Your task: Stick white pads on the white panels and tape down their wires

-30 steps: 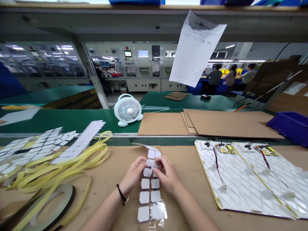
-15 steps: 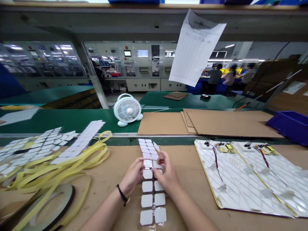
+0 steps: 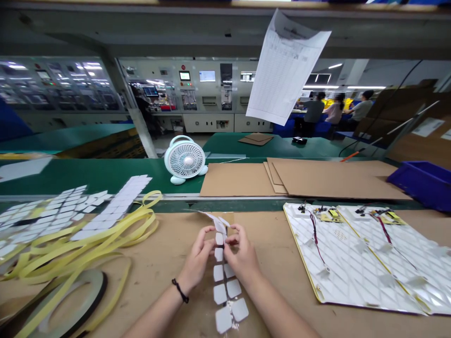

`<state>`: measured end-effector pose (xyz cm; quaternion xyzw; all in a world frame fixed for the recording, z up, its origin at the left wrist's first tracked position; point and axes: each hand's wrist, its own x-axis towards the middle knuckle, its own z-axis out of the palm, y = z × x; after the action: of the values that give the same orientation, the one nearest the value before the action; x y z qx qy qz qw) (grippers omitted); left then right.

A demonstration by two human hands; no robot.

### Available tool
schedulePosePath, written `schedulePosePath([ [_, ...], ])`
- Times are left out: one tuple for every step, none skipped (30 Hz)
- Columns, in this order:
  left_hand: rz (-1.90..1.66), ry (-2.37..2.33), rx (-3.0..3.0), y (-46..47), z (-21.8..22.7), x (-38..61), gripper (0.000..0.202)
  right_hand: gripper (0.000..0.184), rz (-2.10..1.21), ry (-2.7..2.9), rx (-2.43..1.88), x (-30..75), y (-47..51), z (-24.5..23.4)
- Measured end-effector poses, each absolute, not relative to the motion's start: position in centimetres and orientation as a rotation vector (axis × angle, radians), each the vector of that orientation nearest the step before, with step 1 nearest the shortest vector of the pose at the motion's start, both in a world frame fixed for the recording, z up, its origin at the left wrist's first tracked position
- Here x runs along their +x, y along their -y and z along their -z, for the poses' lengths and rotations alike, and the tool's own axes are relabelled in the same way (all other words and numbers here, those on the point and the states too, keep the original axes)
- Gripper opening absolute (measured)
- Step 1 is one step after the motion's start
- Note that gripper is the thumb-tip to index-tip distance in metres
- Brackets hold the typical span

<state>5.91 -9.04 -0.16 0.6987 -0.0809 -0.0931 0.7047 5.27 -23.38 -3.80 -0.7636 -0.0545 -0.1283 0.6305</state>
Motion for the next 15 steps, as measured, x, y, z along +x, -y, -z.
schedulePosePath([
  [0.202,0.188,1.549,9.1,0.2,5.9,0.038,0.042,0.276,0.126,-1.735,5.2,23.3,3.7],
  [0.193,0.187,1.543,9.2,0.2,6.0,0.042,0.042,0.260,0.130,-1.717,5.1,23.2,3.7],
  [0.188,0.173,1.530,9.3,0.4,6.1,0.046,0.043,0.250,0.133,-1.697,5.1,23.2,3.6],
  [0.191,0.147,1.507,9.4,0.5,6.2,0.051,0.044,0.246,0.136,-1.679,5.0,23.1,3.6],
  [0.203,0.118,1.471,9.4,0.7,6.4,0.055,0.045,0.249,0.138,-1.670,5.0,23.0,3.7],
  [0.217,0.091,1.433,9.4,0.8,6.5,0.058,0.044,0.259,0.136,-1.671,5.0,23.0,3.7],
  [0.227,0.065,1.404,9.5,0.9,6.6,0.061,0.043,0.271,0.132,-1.681,5.0,23.0,3.7],
  [0.231,0.038,1.389,9.5,1.0,6.8,0.061,0.040,0.286,0.127,-1.695,5.1,22.9,3.7],
  [0.234,0.016,1.382,9.6,1.0,6.8,0.060,0.038,0.299,0.120,-1.708,5.1,22.9,3.8],
  [0.237,-0.001,1.377,9.6,1.1,6.8,0.059,0.036,0.309,0.111,-1.718,5.1,22.9,3.8],
  [0.246,-0.015,1.371,9.6,1.1,6.8,0.058,0.035,0.317,0.096,-1.722,5.1,22.9,3.8],
  [0.255,-0.028,1.363,9.7,1.1,6.8,0.057,0.035,0.319,0.080,-1.719,5.2,22.9,3.9],
  [0.258,-0.038,1.359,9.7,1.1,6.8,0.058,0.035,0.318,0.064,-1.708,5.2,22.9,4.0],
  [0.255,-0.046,1.362,9.6,1.2,6.8,0.058,0.035,0.315,0.051,-1.687,5.3,22.8,4.1],
  [0.245,-0.057,1.374,9.6,1.3,6.8,0.060,0.034,0.309,0.044,-1.662,5.3,22.8,4.2],
])
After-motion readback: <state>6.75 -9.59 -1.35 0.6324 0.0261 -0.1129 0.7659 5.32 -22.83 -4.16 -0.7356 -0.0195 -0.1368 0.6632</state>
